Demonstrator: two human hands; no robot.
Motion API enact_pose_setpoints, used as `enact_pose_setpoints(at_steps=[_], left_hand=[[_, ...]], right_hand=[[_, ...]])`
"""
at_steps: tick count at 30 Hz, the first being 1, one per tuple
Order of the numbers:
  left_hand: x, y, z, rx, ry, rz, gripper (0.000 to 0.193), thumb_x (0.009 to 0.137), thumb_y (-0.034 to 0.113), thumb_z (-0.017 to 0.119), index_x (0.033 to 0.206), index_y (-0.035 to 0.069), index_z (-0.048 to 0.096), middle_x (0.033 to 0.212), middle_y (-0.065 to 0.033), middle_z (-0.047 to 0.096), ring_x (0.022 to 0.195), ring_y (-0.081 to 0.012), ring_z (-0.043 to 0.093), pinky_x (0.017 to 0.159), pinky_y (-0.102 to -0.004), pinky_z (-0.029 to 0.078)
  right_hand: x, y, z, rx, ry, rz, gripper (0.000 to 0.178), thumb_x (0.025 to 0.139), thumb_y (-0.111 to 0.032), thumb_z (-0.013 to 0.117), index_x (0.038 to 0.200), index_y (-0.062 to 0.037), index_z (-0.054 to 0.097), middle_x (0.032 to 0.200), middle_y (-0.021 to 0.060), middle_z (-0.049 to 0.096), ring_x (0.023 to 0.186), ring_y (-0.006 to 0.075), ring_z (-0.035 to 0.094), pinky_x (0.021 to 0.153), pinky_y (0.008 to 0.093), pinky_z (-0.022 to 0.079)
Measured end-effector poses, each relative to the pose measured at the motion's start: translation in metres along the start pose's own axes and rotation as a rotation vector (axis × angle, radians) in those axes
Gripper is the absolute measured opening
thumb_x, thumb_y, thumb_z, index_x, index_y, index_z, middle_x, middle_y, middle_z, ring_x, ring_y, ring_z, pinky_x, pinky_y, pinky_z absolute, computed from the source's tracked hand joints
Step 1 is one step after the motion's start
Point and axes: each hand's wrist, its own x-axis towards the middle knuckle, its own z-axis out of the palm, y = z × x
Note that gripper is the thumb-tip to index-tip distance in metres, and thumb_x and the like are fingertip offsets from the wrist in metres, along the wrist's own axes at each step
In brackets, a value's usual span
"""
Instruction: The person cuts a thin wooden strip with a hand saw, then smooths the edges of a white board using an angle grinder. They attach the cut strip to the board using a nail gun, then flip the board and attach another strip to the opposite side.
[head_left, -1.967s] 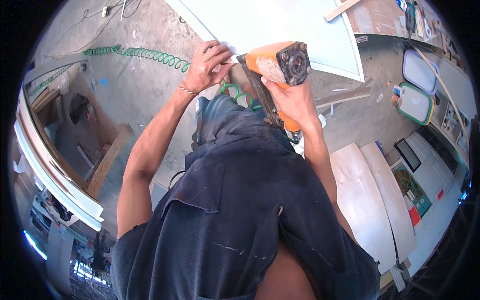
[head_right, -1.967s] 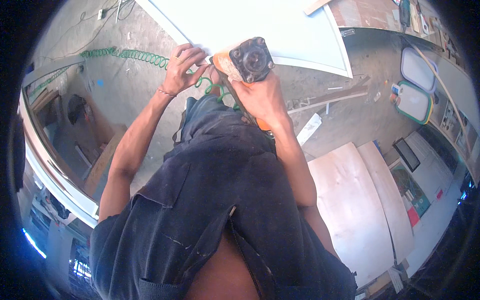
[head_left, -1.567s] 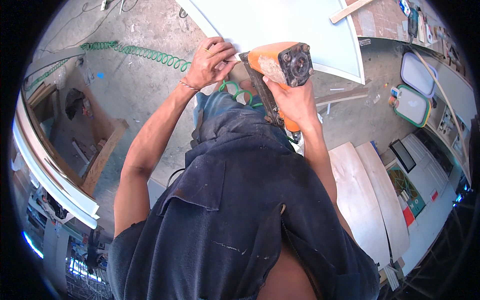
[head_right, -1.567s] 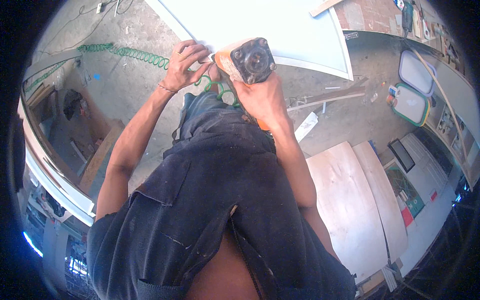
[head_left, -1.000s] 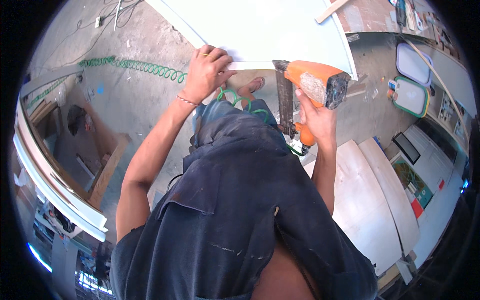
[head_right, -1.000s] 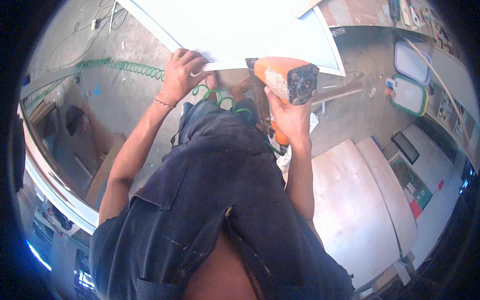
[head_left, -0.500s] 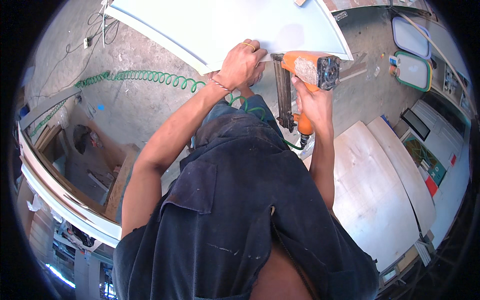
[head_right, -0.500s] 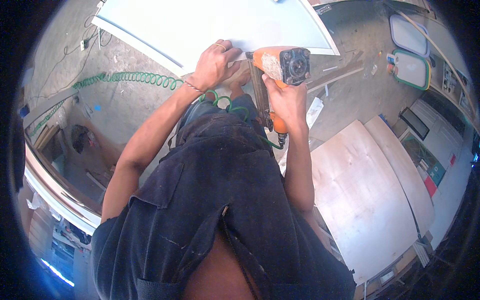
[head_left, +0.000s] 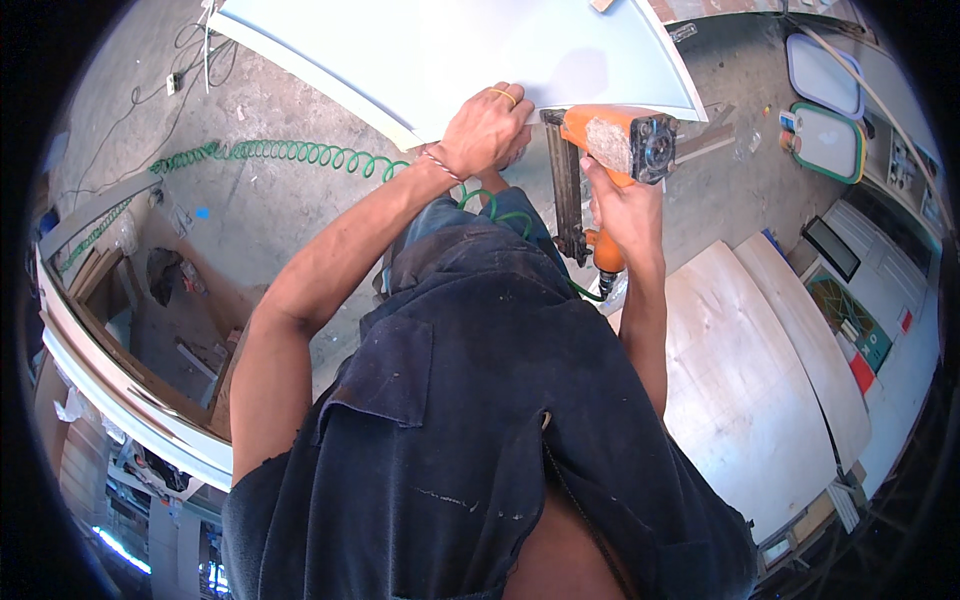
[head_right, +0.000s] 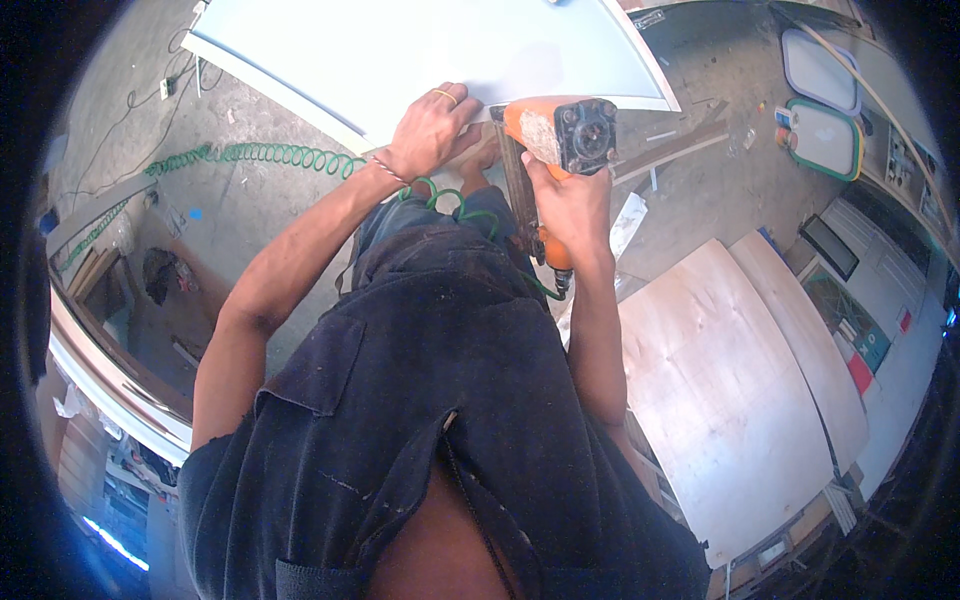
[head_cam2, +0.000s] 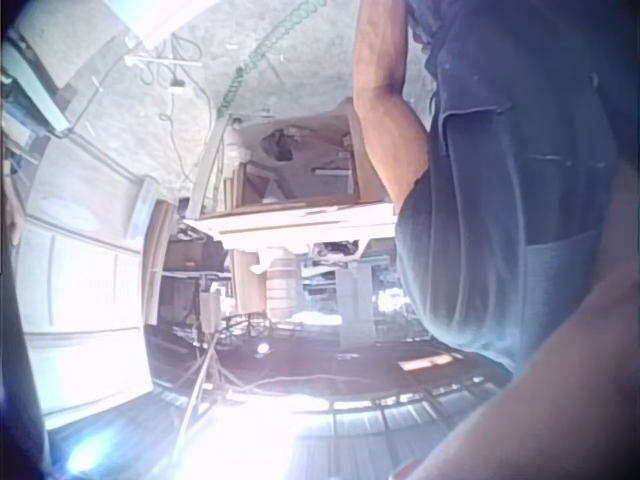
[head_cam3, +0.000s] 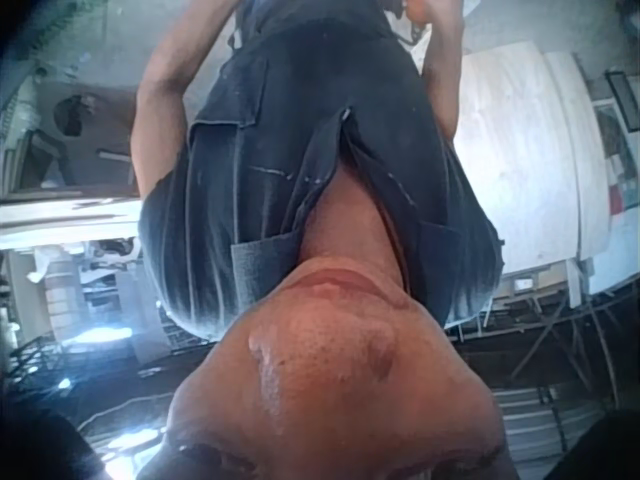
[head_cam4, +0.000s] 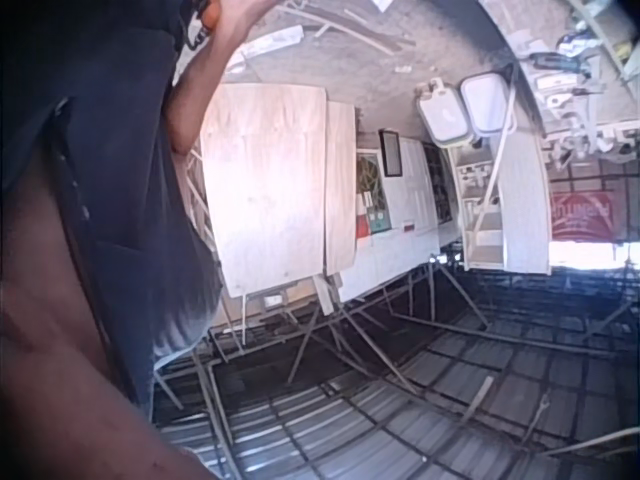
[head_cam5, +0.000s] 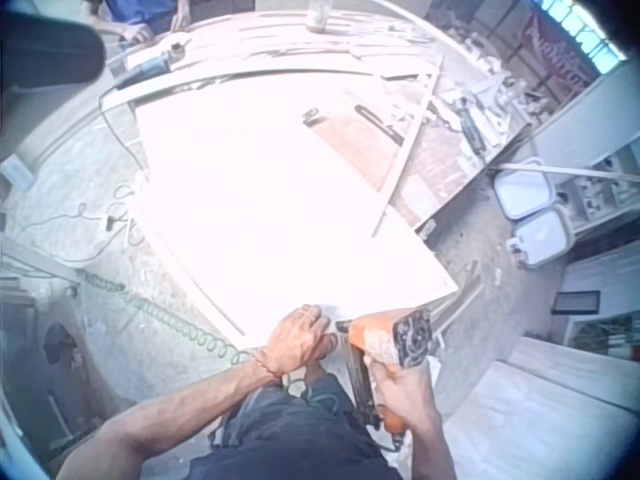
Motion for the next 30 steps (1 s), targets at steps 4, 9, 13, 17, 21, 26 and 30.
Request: enact_pose_setpoints(at_steps=[4,9,13,17,21,26,30], left_hand=[[0.000,0.000,-0.001,-0.005,-0.001,0.004,0.025,0.075,0.017,0.070,0.094,0.003,0.059,0.091,-0.0121,0.055,0.090,-0.0302,0.060,0.079,-0.0411,0.051],[0.001,0.000,-0.005,-0.017,0.005,-0.002,0.025,0.075,0.017,0.070,0.093,0.004,0.060,0.090,-0.0118,0.055,0.090,-0.0302,0.059,0.077,-0.0410,0.051],[0.002,0.004,-0.004,0.008,0.011,-0.038,0.023,0.074,0.016,0.070,0.092,0.004,0.061,0.090,-0.0114,0.056,0.091,-0.0294,0.059,0.078,-0.0402,0.051],[0.019,0.014,0.001,0.024,-0.026,-0.059,0.024,0.073,0.014,0.070,0.093,0.004,0.062,0.092,-0.0106,0.057,0.093,-0.0280,0.059,0.081,-0.0390,0.050],[0.044,0.027,0.033,0.003,0.047,-0.002,0.021,0.073,0.012,0.068,0.091,0.003,0.064,0.092,-0.0105,0.060,0.094,-0.0275,0.059,0.083,-0.0380,0.050],[0.056,0.031,0.047,-0.038,0.021,-0.007,0.026,0.076,0.017,0.071,0.097,0.003,0.064,0.095,-0.0099,0.060,0.096,-0.0283,0.059,0.085,-0.0391,0.050],[0.056,0.031,0.048,-0.030,-0.007,-0.024,0.025,0.077,0.018,0.071,0.097,0.003,0.065,0.094,-0.0102,0.060,0.096,-0.0284,0.060,0.085,-0.0394,0.050]], right_hand=[[0.000,-0.001,-0.001,-0.042,-0.008,-0.001,0.013,0.090,-0.011,0.067,0.097,0.0003,0.065,0.060,0.0004,0.055,0.043,0.0070,0.046,0.040,0.0261,0.035],[0.005,-0.006,-0.005,-0.059,-0.006,0.002,0.014,0.090,-0.012,0.068,0.096,0.0010,0.064,0.061,0.0007,0.055,0.043,0.0075,0.046,0.040,0.0255,0.035],[0.004,-0.005,-0.016,0.089,0.076,0.108,0.013,0.089,-0.012,0.068,0.094,0.0001,0.064,0.060,0.0004,0.054,0.043,0.0078,0.046,0.040,0.0251,0.035],[0.008,-0.020,-0.046,0.178,0.184,0.318,0.011,0.089,-0.011,0.068,0.093,-0.0010,0.063,0.059,-0.0003,0.051,0.044,0.0077,0.044,0.040,0.0253,0.035],[0.015,-0.017,-0.059,0.147,0.148,0.328,0.012,0.089,-0.011,0.068,0.092,-0.0002,0.062,0.058,-0.0003,0.050,0.045,0.0079,0.044,0.041,0.0260,0.035],[0.020,-0.013,-0.056,0.106,0.101,0.342,0.012,0.089,-0.010,0.068,0.093,-0.0008,0.062,0.058,-0.0006,0.049,0.044,0.0080,0.043,0.041,0.0264,0.036],[0.023,-0.010,-0.053,0.085,0.095,0.358,0.012,0.088,-0.010,0.069,0.091,-0.0010,0.062,0.058,-0.0005,0.049,0.044,0.0081,0.044,0.041,0.0265,0.035]])
